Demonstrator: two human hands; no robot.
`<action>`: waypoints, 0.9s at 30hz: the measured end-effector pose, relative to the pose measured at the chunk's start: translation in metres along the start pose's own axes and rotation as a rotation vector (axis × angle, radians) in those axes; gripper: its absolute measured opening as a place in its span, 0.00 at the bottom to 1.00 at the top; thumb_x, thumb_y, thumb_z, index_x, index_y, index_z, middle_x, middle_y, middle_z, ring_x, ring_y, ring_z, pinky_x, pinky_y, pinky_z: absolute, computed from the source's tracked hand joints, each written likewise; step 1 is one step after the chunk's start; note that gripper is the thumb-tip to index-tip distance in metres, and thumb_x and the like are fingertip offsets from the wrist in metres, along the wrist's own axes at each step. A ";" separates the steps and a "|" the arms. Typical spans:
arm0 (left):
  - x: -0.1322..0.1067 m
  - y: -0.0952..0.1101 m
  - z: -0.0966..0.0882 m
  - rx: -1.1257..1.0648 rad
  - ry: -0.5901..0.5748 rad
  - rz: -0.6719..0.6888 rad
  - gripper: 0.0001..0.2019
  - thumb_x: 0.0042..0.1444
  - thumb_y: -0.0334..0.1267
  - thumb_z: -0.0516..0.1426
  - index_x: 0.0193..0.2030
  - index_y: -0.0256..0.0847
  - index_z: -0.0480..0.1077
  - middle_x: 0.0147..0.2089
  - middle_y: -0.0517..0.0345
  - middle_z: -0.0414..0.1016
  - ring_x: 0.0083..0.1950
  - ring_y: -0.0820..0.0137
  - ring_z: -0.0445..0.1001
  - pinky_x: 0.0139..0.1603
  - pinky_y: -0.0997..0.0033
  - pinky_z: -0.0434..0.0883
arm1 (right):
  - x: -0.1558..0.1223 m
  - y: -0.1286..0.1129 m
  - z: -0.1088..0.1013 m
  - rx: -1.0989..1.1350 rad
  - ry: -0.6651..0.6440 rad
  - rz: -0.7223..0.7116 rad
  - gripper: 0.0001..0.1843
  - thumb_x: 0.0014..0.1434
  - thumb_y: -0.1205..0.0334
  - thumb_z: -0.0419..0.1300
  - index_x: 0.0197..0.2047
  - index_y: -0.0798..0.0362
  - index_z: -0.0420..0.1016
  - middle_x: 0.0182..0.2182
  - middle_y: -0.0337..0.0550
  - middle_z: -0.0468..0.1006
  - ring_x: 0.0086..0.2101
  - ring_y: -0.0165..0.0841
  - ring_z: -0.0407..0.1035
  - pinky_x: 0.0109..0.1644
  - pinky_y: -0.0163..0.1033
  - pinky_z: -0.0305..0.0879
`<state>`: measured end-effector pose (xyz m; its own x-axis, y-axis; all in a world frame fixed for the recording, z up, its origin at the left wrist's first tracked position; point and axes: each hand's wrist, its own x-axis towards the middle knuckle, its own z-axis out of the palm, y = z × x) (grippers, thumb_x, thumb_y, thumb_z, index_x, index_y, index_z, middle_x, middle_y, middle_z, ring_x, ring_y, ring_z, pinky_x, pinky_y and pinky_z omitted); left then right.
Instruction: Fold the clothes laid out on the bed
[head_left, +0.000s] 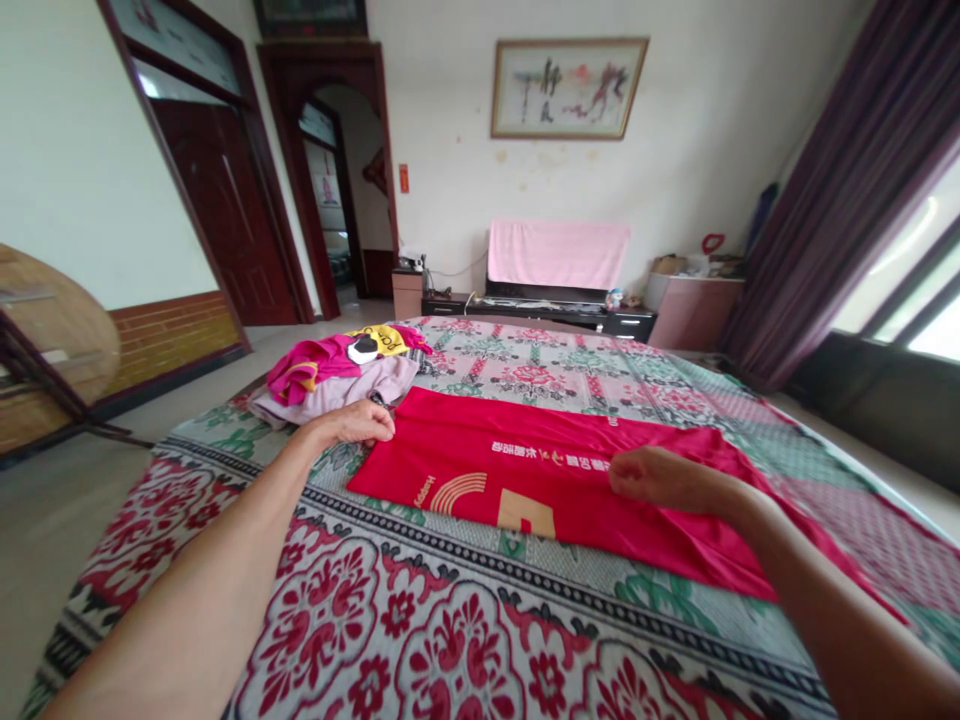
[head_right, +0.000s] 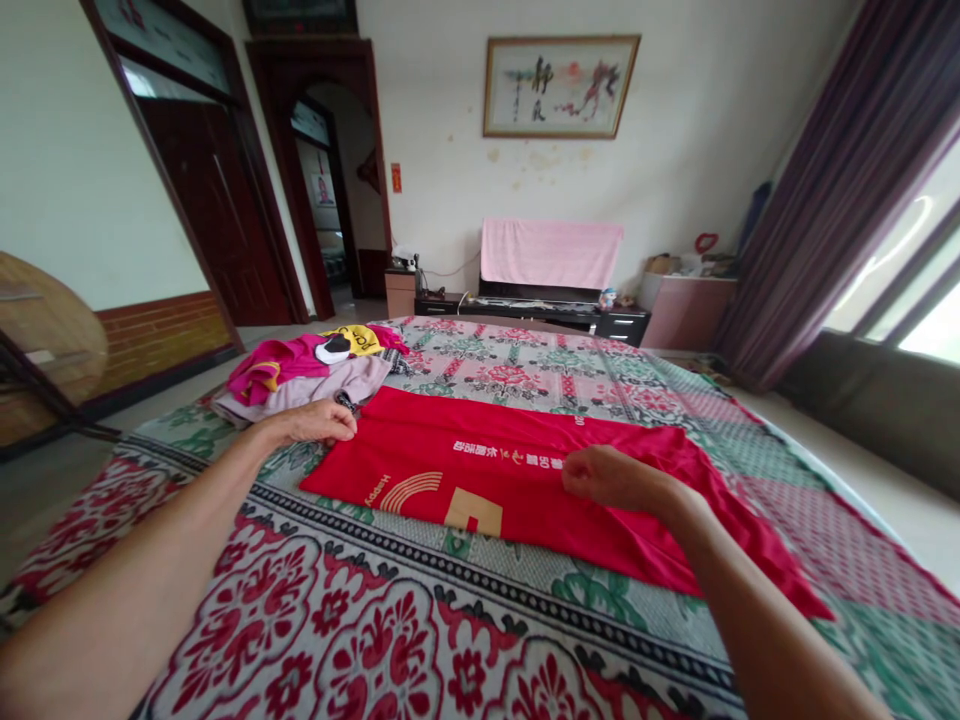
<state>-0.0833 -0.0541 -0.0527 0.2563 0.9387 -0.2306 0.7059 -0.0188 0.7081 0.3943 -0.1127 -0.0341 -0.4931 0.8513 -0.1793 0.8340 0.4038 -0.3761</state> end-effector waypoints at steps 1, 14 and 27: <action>0.000 0.000 0.000 0.000 -0.002 -0.003 0.10 0.39 0.41 0.56 0.28 0.38 0.70 0.21 0.64 0.65 0.25 0.75 0.63 0.26 0.75 0.59 | -0.001 0.000 -0.002 0.020 -0.007 -0.011 0.14 0.57 0.54 0.54 0.25 0.53 0.69 0.23 0.40 0.71 0.25 0.28 0.60 0.29 0.34 0.56; -0.004 0.004 -0.003 0.081 0.060 -0.096 0.10 0.40 0.39 0.54 0.30 0.38 0.70 0.20 0.62 0.67 0.22 0.75 0.64 0.23 0.78 0.57 | 0.004 0.005 0.004 0.084 0.056 -0.018 0.12 0.60 0.56 0.52 0.29 0.53 0.68 0.25 0.40 0.71 0.25 0.28 0.60 0.28 0.34 0.56; 0.002 0.009 0.005 0.248 0.124 -0.159 0.07 0.42 0.39 0.56 0.28 0.39 0.70 0.15 0.65 0.62 0.20 0.74 0.61 0.22 0.77 0.55 | 0.005 0.014 -0.001 0.020 0.192 -0.005 0.12 0.55 0.56 0.56 0.35 0.54 0.77 0.29 0.41 0.78 0.29 0.29 0.68 0.33 0.33 0.60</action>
<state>-0.0730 -0.0537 -0.0504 0.0579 0.9712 -0.2312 0.8740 0.0626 0.4819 0.4033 -0.1028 -0.0397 -0.4392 0.8984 -0.0014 0.8256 0.4029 -0.3951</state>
